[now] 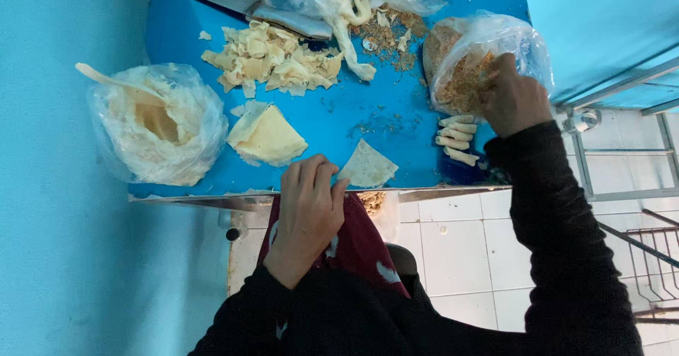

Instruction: The person takes flat square dough pieces from a blue work table, folds each piece over by hand, and places the folded pieces in a row beside a bag of brown filling. They repeat this folding cycle continuously, occasionally repositioning the dough stack.

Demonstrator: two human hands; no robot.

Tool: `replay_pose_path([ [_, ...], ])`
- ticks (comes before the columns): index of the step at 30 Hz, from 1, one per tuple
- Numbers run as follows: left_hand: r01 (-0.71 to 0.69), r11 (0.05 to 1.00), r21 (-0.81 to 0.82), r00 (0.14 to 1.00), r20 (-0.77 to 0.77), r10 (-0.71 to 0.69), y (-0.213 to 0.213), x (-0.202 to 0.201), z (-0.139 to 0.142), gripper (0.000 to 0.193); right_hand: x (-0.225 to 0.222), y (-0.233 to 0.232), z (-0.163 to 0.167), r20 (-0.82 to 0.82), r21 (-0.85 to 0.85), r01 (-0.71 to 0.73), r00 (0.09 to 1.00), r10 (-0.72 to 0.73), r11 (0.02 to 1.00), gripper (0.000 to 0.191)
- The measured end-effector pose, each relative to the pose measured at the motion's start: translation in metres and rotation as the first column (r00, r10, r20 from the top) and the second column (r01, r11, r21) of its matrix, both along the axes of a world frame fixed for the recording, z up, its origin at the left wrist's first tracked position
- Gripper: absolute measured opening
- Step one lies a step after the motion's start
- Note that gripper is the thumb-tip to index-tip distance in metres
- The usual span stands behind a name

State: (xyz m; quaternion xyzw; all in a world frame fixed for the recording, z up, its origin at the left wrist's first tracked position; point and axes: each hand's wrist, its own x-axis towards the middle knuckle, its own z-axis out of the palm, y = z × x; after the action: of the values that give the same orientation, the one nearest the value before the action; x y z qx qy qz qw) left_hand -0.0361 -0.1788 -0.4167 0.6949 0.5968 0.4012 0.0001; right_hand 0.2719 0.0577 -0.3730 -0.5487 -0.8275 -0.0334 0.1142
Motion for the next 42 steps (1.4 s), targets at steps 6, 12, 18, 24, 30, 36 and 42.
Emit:
replay_pose_path([
  [6, -0.058, 0.998, -0.003, 0.998, 0.035, 0.058, 0.008, 0.004, 0.011, 0.016, -0.018, -0.006, -0.004, -0.176, -0.017, -0.156, 0.973, 0.151, 0.988, 0.046],
  [12, 0.005, 0.98, -0.198, 0.97, 0.241, 0.043, 0.009, 0.005, 0.013, 0.012, -0.035, -0.008, -0.014, -0.072, 0.074, -0.107, 0.991, 0.113, 0.991, 0.037],
  [18, 0.02, 0.985, -0.173, 0.949, 0.312, 0.035, -0.002, -0.003, 0.015, 0.015, -0.029, -0.008, 0.001, -0.055, 0.059, -0.029, 0.998, 0.032, 0.998, 0.04],
  [24, 0.042, 0.982, -0.184, 0.944, 0.331, 0.021, -0.001, -0.006, 0.011, 0.015, -0.025, -0.001, 0.013, 0.21, -0.054, 0.055, 0.977, -0.042, 0.997, 0.052],
  [30, 0.031, 0.99, -0.135, 0.942, 0.334, 0.016, 0.001, -0.003, 0.009, 0.015, -0.028, 0.0, 0.003, 0.159, -0.05, -0.001, 0.987, 0.009, 0.999, 0.058],
  [36, 0.033, 0.991, -0.133, 0.94, 0.342, 0.015, -0.001, -0.004, 0.005, 0.017, -0.022, -0.005, 0.019, -0.067, -0.042, 0.013, 0.998, -0.016, 0.999, 0.03],
  [42, 0.014, 0.994, -0.106, 0.928, 0.371, 0.026, 0.001, 0.0, 0.006, 0.016, -0.073, -0.055, 0.035, -0.583, -0.372, -0.402, 0.803, 0.127, 0.836, 0.042],
])
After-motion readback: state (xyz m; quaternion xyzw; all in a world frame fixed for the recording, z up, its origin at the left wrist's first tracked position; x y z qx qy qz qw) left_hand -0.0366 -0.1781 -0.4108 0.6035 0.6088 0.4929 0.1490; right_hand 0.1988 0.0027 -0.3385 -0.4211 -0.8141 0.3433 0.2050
